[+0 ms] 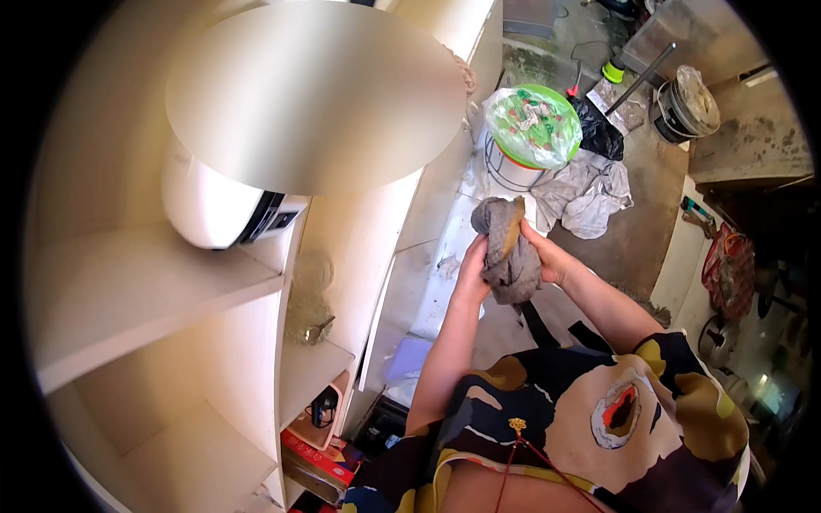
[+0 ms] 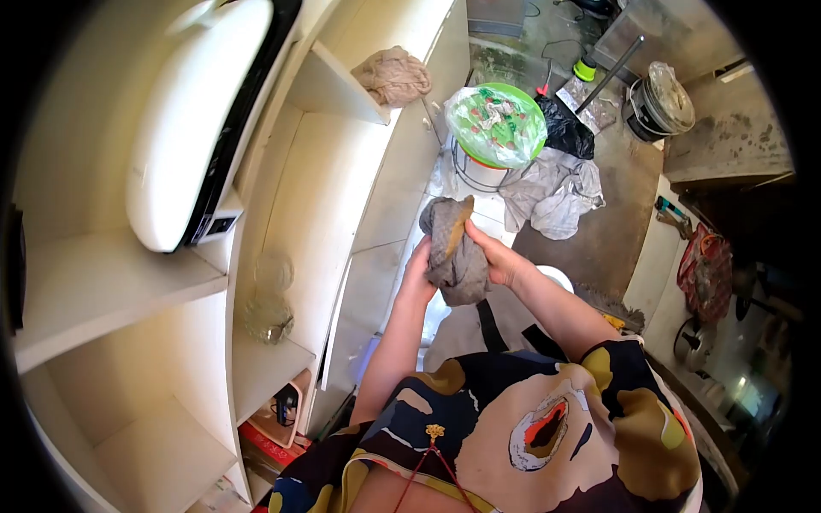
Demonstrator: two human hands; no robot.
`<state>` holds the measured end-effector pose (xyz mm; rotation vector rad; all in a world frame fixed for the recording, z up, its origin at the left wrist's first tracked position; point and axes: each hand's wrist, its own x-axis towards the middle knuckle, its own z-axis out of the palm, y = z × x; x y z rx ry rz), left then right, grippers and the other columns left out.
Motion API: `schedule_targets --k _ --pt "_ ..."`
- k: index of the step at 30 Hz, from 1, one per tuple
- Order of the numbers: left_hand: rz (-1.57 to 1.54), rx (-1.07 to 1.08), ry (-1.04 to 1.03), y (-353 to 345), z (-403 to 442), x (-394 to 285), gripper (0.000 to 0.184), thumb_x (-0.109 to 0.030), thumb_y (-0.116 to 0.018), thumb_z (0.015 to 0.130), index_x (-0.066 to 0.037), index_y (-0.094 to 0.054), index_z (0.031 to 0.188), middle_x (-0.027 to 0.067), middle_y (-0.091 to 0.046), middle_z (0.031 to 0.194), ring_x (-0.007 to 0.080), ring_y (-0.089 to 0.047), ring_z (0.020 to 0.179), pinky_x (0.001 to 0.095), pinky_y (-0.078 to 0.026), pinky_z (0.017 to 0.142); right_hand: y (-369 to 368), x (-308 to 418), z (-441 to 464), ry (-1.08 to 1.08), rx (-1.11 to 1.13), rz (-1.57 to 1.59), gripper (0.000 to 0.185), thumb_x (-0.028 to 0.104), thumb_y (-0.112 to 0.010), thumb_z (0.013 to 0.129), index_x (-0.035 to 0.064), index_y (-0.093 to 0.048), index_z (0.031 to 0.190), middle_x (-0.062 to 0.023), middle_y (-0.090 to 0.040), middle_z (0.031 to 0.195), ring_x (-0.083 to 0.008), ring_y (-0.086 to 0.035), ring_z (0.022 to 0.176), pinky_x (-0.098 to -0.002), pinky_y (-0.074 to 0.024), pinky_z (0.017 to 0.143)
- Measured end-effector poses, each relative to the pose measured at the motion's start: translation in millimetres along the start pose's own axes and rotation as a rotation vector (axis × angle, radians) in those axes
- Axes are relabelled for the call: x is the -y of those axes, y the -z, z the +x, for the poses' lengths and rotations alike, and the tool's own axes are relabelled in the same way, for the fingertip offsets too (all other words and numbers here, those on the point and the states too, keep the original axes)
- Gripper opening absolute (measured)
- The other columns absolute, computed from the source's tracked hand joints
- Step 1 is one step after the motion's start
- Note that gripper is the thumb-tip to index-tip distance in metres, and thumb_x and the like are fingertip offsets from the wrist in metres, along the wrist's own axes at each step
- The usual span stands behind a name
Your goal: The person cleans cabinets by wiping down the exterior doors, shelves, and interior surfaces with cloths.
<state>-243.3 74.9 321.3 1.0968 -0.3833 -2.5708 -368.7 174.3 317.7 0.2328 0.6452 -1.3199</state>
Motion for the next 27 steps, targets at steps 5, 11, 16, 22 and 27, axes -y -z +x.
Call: schedule_targets --k 5,11,16,22,27 --pt "1.040 -0.008 -0.297 3 12 -2 0.032 -0.012 -0.046 0.093 -0.005 -0.049 0.124 0.0079 -0.051 0.122 0.0164 -0.048 0.113 0.0281 -0.038 0.093 18 -1 8 0.030 -0.052 0.086 0.058 0.050 -0.048 0.092 0.0090 -0.043 0.132 -0.0104 -0.054 0.126 -0.0228 -0.055 0.112 -0.0400 -0.0448 0.096" --pt "0.648 0.143 -0.076 -28 -1 -9 0.043 -0.003 -0.057 0.085 -0.002 -0.044 0.127 0.0062 -0.053 0.120 0.0147 -0.049 0.111 0.0289 -0.037 0.097 27 1 31 0.130 -0.202 -0.143 0.053 0.045 -0.044 0.095 0.0053 -0.044 0.130 -0.0106 -0.053 0.124 -0.0243 -0.054 0.110 -0.0373 -0.0446 0.093" --pt "0.557 0.000 -0.290 12 24 3 0.039 0.005 -0.054 0.078 -0.001 -0.050 0.116 0.0059 -0.058 0.110 0.0134 -0.055 0.098 0.0262 -0.043 0.086 32 -26 57 0.497 -0.663 -1.257 0.054 0.033 -0.045 0.094 -0.0002 -0.037 0.135 -0.0182 -0.031 0.140 -0.0324 -0.029 0.131 -0.0374 -0.0252 0.107" --pt "1.600 -0.046 -0.471 32 24 -5 0.044 -0.010 -0.056 0.081 0.001 -0.044 0.122 0.0192 -0.049 0.122 0.0307 -0.041 0.119 0.0435 -0.028 0.103 3 -67 70 0.561 -0.239 0.078 0.055 0.027 -0.052 0.092 0.0059 -0.034 0.139 -0.0108 -0.038 0.139 -0.0217 -0.036 0.129 -0.0332 -0.0282 0.107" --pt "1.753 0.251 -0.245 62 35 -32 0.061 -0.029 -0.061 0.084 0.000 -0.038 0.132 0.0232 -0.042 0.133 0.0363 -0.039 0.122 0.0434 -0.030 0.103 49 -98 86 0.417 -0.110 0.487 0.045 0.026 -0.058 0.088 0.0079 -0.046 0.128 -0.0061 -0.058 0.117 -0.0185 -0.058 0.106 -0.0361 -0.0479 0.091"
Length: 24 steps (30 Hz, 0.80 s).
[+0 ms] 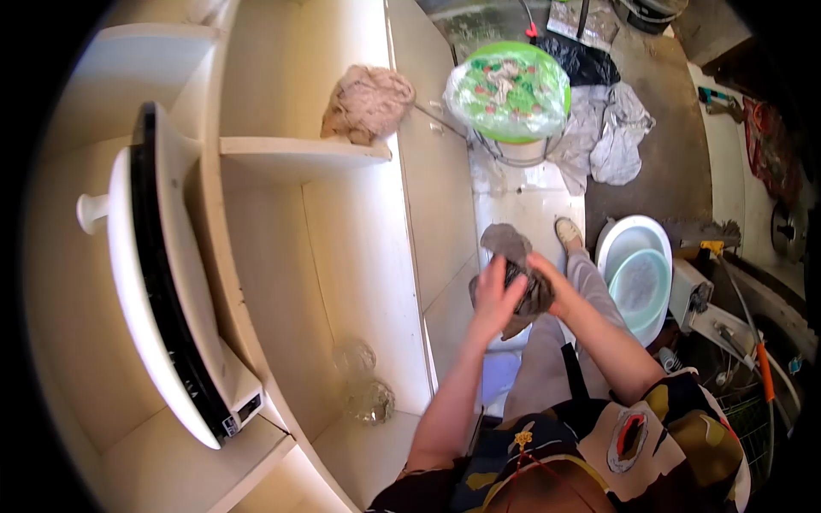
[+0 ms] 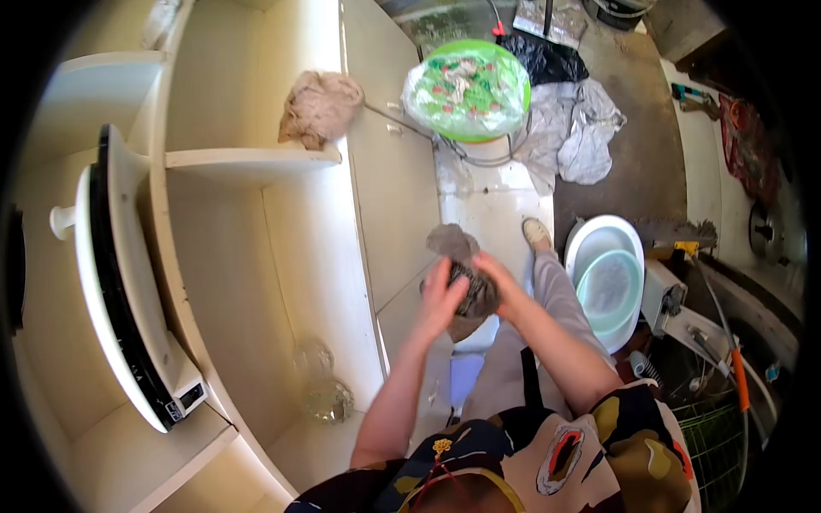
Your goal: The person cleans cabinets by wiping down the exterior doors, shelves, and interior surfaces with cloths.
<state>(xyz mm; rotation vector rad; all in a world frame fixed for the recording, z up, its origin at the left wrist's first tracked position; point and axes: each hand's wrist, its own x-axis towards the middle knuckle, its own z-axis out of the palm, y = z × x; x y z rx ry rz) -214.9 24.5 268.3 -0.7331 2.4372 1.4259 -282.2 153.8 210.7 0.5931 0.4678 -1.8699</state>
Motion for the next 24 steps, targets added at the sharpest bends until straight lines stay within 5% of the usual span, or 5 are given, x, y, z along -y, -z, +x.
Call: schedule_targets --k 2,5,11,16,24 --pt "-0.349 -0.102 0.139 45 5 -31 0.054 -0.026 -0.060 0.087 0.000 -0.043 0.130 0.0215 -0.046 0.129 0.0333 -0.043 0.120 0.0399 -0.035 0.100 6 4 11 0.017 -0.038 0.067 0.041 0.026 -0.059 0.088 0.0075 -0.050 0.123 -0.0059 -0.062 0.109 -0.0181 -0.062 0.096 -0.0348 -0.0504 0.087" --pt "0.328 -0.495 -0.074 113 34 16 0.040 -0.017 -0.055 0.089 0.000 -0.050 0.125 0.0174 -0.051 0.123 0.0302 -0.043 0.118 0.0391 -0.034 0.100 15 6 46 0.165 -0.085 -0.040 0.044 0.024 -0.060 0.087 0.0050 -0.048 0.126 -0.0069 -0.061 0.110 -0.0175 -0.061 0.097 -0.0330 -0.0494 0.088" --pt "0.794 -0.535 -0.284 149 89 70 0.041 -0.022 -0.049 0.091 -0.003 -0.047 0.128 0.0141 -0.040 0.136 0.0341 -0.032 0.125 0.0466 -0.020 0.107 -31 -41 132 0.475 -0.217 -0.323 0.062 0.024 -0.063 0.087 0.0004 -0.037 0.137 -0.0129 -0.044 0.135 -0.0211 -0.048 0.117 -0.0299 -0.0387 0.099" --pt "0.921 -0.545 -0.309 147 92 78 0.041 -0.025 -0.041 0.094 -0.003 -0.046 0.128 0.0141 -0.040 0.136 0.0347 -0.032 0.125 0.0467 -0.019 0.107 -75 -103 157 0.992 -0.110 -1.070 0.060 0.022 -0.063 0.084 0.0108 -0.040 0.138 -0.0202 -0.033 0.139 -0.0342 -0.036 0.127 -0.0357 -0.0285 0.106" --pt "0.796 -0.537 -0.318 150 95 83 0.041 -0.023 -0.038 0.094 -0.001 -0.046 0.128 0.0169 -0.040 0.137 0.0329 -0.032 0.124 0.0430 -0.021 0.105 -56 -44 256 0.999 -0.257 -0.924 0.057 0.019 -0.062 0.083 0.0099 -0.042 0.135 -0.0211 -0.037 0.133 -0.0362 -0.040 0.122 -0.0391 -0.0357 0.101"
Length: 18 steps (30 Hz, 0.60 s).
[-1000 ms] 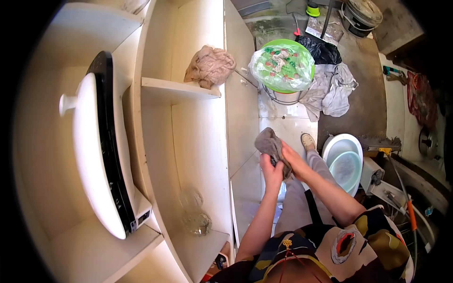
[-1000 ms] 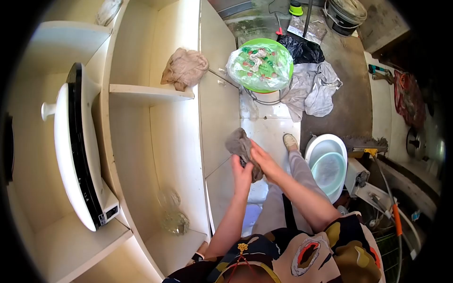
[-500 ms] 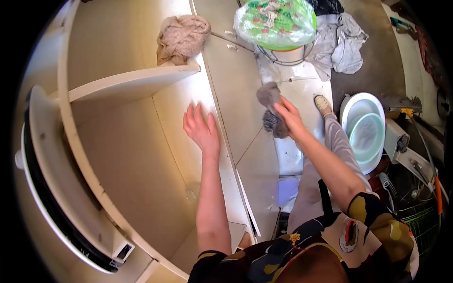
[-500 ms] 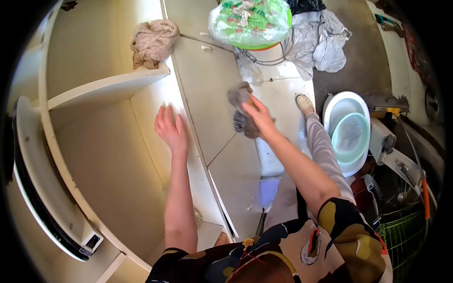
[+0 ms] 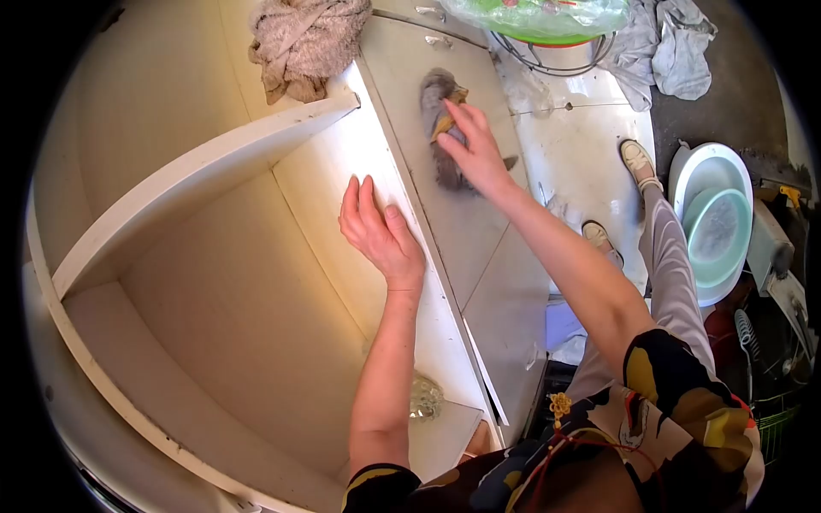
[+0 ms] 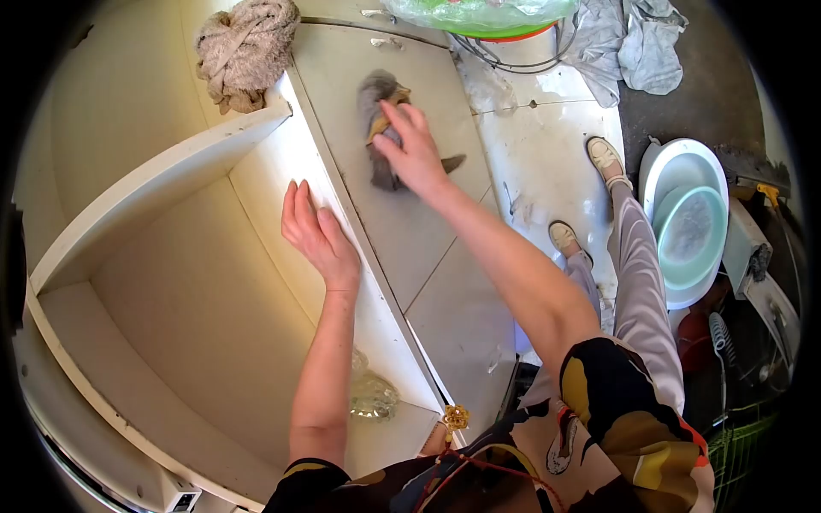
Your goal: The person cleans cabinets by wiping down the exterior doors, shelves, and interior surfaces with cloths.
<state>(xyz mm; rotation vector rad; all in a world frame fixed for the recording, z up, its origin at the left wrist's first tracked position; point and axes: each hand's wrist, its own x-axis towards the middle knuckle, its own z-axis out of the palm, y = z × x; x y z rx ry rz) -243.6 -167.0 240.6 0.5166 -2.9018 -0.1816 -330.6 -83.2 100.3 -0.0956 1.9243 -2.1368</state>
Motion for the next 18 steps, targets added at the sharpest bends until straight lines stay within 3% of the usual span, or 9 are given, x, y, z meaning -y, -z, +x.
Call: schedule_targets --k 4,6,9,15,18 --pt "-0.030 0.012 -0.003 0 3 -1 0.041 -0.022 -0.038 0.094 0.000 -0.044 0.128 0.0173 -0.039 0.137 0.0338 -0.031 0.125 0.0429 -0.021 0.105 10 63 -100 -0.081 0.165 0.032 0.057 0.020 -0.063 0.082 0.0077 -0.044 0.133 -0.0222 -0.038 0.131 -0.0368 -0.039 0.123 -0.0402 -0.0338 0.102" --pt "-0.045 0.031 0.011 1 2 -1 0.042 -0.022 -0.039 0.094 0.000 -0.043 0.129 0.0185 -0.038 0.137 0.0344 -0.031 0.125 0.0432 -0.021 0.105 20 73 -165 -0.048 0.244 -0.002 0.055 0.014 -0.063 0.079 -0.0007 -0.045 0.130 -0.0222 -0.039 0.129 -0.0389 -0.040 0.121 -0.0416 -0.0348 0.101" --pt "-0.042 0.040 0.028 1 1 -2 0.042 -0.021 -0.039 0.094 0.000 -0.042 0.129 0.0195 -0.037 0.138 0.0349 -0.031 0.125 0.0434 -0.021 0.105 21 74 -183 -0.113 0.237 0.036 0.052 0.013 -0.063 0.078 -0.0018 -0.048 0.126 -0.0222 -0.041 0.127 -0.0388 -0.042 0.120 -0.0414 -0.0356 0.100" --pt "-0.064 0.023 -0.001 0 0 1 0.041 -0.022 -0.039 0.095 0.001 -0.042 0.129 0.0197 -0.036 0.138 0.0350 -0.030 0.125 0.0434 -0.021 0.105 -15 65 27 0.220 -0.037 0.127 0.039 0.015 -0.059 0.084 -0.0033 -0.053 0.118 -0.0182 -0.050 0.113 -0.0310 -0.053 0.102 -0.0337 -0.0426 0.088" --pt "-0.066 0.021 -0.005 0 1 0 0.041 -0.021 -0.039 0.095 0.001 -0.042 0.128 0.0196 -0.037 0.138 0.0347 -0.030 0.125 0.0434 -0.021 0.105 -22 59 83 0.196 -0.002 0.166 0.037 0.018 -0.059 0.088 -0.0051 -0.053 0.116 -0.0160 -0.048 0.117 -0.0279 -0.049 0.111 -0.0314 -0.0388 0.094"
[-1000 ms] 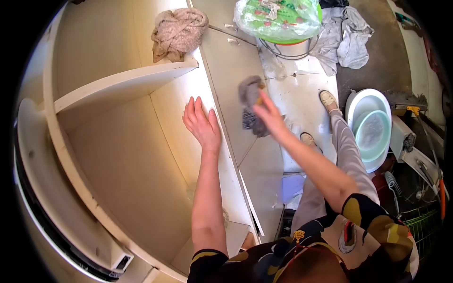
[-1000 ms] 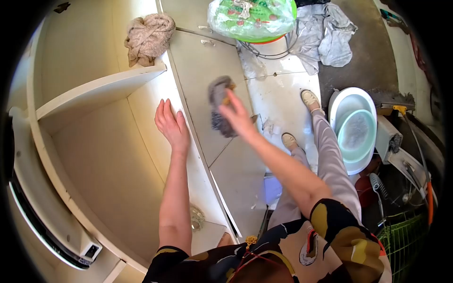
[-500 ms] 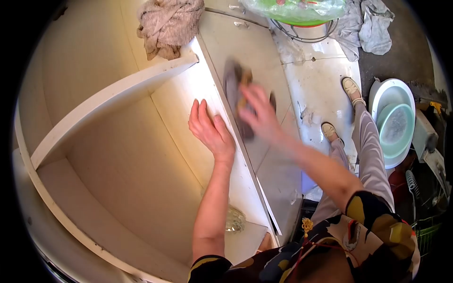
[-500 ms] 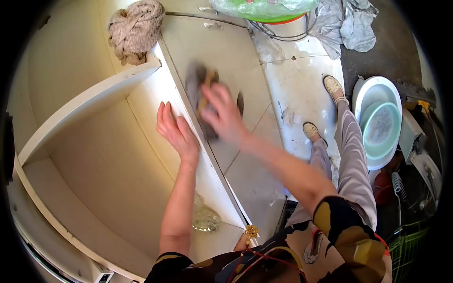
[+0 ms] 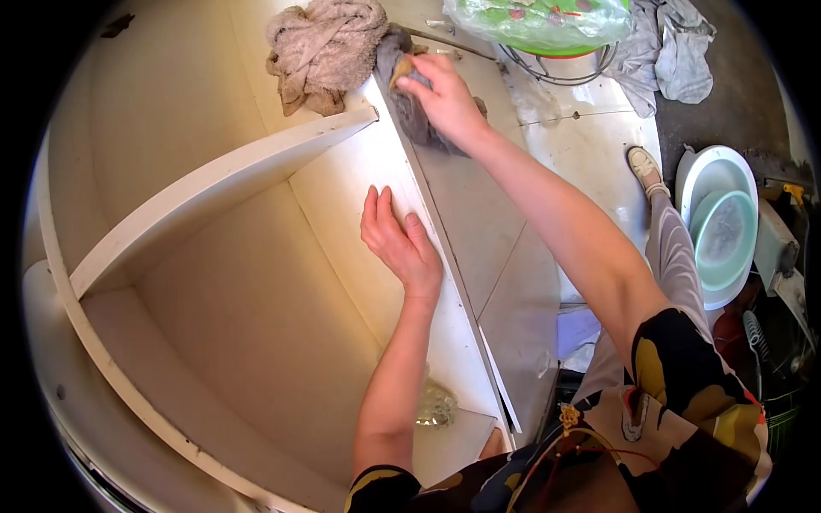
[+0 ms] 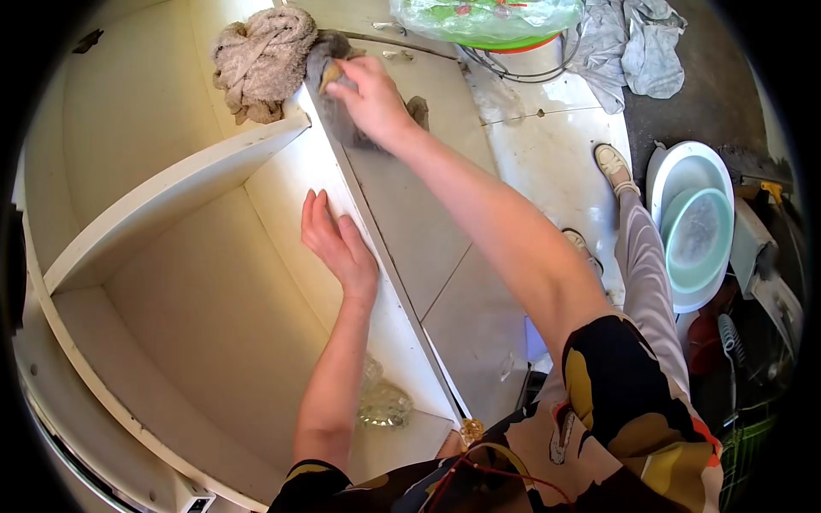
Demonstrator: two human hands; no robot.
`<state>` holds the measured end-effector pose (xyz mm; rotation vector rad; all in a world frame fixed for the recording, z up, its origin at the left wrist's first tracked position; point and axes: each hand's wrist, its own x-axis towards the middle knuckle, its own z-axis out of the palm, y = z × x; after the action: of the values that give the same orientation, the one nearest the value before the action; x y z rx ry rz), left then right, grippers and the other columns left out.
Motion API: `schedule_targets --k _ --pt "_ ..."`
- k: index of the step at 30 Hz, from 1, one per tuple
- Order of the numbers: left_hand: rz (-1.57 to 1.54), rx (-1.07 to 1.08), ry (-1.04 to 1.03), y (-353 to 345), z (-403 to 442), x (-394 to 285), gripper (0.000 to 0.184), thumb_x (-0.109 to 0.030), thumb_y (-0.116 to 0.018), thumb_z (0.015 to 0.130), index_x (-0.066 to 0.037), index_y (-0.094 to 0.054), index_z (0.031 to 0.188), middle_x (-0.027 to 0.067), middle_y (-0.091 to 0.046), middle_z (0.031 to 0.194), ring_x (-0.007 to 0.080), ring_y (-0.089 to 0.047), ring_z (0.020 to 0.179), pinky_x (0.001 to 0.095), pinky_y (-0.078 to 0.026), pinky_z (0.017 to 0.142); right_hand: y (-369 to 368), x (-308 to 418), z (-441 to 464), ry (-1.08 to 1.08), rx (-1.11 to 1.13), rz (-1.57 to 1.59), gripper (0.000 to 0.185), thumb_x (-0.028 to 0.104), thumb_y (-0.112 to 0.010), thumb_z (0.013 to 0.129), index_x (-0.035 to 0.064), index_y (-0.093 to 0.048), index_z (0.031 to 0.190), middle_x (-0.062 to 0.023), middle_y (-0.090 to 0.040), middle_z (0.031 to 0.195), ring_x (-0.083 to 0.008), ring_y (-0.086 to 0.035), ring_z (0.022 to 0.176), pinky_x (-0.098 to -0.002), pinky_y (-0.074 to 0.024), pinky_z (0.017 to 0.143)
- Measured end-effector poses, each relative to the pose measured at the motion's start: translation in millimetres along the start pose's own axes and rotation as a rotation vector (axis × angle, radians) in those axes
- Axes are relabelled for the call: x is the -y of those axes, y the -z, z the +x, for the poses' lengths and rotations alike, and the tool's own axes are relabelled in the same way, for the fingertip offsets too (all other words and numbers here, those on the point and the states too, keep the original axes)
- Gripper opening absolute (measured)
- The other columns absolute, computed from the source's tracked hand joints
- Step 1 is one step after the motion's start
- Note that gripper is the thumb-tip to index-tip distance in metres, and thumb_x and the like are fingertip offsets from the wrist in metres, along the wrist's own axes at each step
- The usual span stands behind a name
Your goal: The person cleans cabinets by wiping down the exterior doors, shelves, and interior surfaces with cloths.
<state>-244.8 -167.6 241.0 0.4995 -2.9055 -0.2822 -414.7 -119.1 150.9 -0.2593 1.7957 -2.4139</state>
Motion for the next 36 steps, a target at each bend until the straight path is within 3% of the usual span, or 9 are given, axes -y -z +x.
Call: schedule_targets --k 4,7,9,12,16,19,25,29,36 --pt "-0.006 -0.001 0.008 -1 0 0 0.041 -0.021 -0.039 0.095 0.002 -0.042 0.128 0.0193 -0.037 0.137 0.0350 -0.031 0.125 0.0431 -0.022 0.105 4 9 -50 -0.009 -0.009 -0.035 0.040 0.020 -0.058 0.087 -0.0048 -0.051 0.118 -0.0184 -0.046 0.119 -0.0316 -0.048 0.111 -0.0340 -0.0386 0.095" --pt "-0.009 0.008 0.016 3 -1 -4 0.041 -0.020 -0.040 0.094 0.002 -0.042 0.129 0.0195 -0.037 0.138 0.0355 -0.031 0.125 0.0429 -0.022 0.106 22 37 -168 -0.277 0.144 -0.039 0.044 0.019 -0.058 0.086 -0.0041 -0.049 0.123 -0.0188 -0.041 0.127 -0.0307 -0.040 0.122 -0.0368 -0.0362 0.099" --pt "0.021 0.027 0.044 3 0 -4 0.041 -0.021 -0.041 0.094 0.001 -0.043 0.129 0.0194 -0.036 0.138 0.0353 -0.030 0.126 0.0429 -0.021 0.106 35 49 -201 -0.175 0.214 -0.118 0.045 0.017 -0.059 0.085 -0.0034 -0.049 0.124 -0.0183 -0.042 0.125 -0.0308 -0.045 0.117 -0.0362 -0.0399 0.095" --pt "0.006 0.042 0.041 4 1 -7 0.042 -0.021 -0.040 0.094 0.000 -0.042 0.130 0.0196 -0.036 0.138 0.0352 -0.030 0.126 0.0437 -0.021 0.106 28 34 -160 -0.195 0.153 -0.088 0.044 0.015 -0.059 0.084 -0.0022 -0.050 0.124 -0.0174 -0.043 0.124 -0.0317 -0.050 0.110 -0.0361 -0.0431 0.090" --pt "0.004 0.048 0.050 3 3 -7 0.042 -0.023 -0.039 0.094 0.000 -0.040 0.130 0.0200 -0.035 0.138 0.0355 -0.030 0.126 0.0444 -0.021 0.105 6 -12 -5 0.089 0.019 -0.130 0.039 0.022 -0.057 0.087 0.0009 -0.054 0.120 -0.0175 -0.046 0.123 -0.0318 -0.053 0.108 -0.0368 -0.0439 0.090" --pt "0.005 0.054 0.054 3 2 -6 0.042 -0.023 -0.038 0.094 0.001 -0.040 0.129 0.0202 -0.034 0.139 0.0357 -0.029 0.125 0.0444 -0.021 0.105 4 -31 76 0.022 -0.016 -0.104 0.040 0.023 -0.058 0.087 0.0005 -0.055 0.120 -0.0160 -0.049 0.117 -0.0295 -0.053 0.105 -0.0348 -0.0428 0.092" --pt "0.004 0.059 0.057 5 5 -7 0.042 -0.021 -0.039 0.094 0.002 -0.039 0.130 0.0209 -0.033 0.138 0.0360 -0.029 0.125 0.0448 -0.021 0.105 10 5 -22 0.091 0.057 -0.122 0.037 0.017 -0.058 0.084 -0.0002 -0.056 0.117 -0.0158 -0.049 0.116 -0.0303 -0.051 0.107 -0.0346 -0.0412 0.092" --pt "0.013 0.045 0.046 4 3 -7 0.043 -0.018 -0.042 0.092 0.003 -0.041 0.130 0.0212 -0.035 0.138 0.0378 -0.031 0.123 0.0468 -0.022 0.104 15 13 -12 -0.017 0.139 -0.087 0.040 0.017 -0.056 0.086 -0.0035 -0.052 0.120 -0.0159 -0.046 0.124 -0.0296 -0.047 0.115 -0.0352 -0.0385 0.096" --pt "0.011 0.035 0.049 3 3 -9 0.043 -0.023 -0.039 0.094 0.003 -0.041 0.128 0.0225 -0.035 0.137 0.0382 -0.032 0.123 0.0471 -0.023 0.103 12 -46 43 -0.002 -0.058 -0.279 0.037 0.019 -0.055 0.088 -0.0034 -0.053 0.117 -0.0168 -0.049 0.121 -0.0323 -0.048 0.112 -0.0357 -0.0392 0.096"
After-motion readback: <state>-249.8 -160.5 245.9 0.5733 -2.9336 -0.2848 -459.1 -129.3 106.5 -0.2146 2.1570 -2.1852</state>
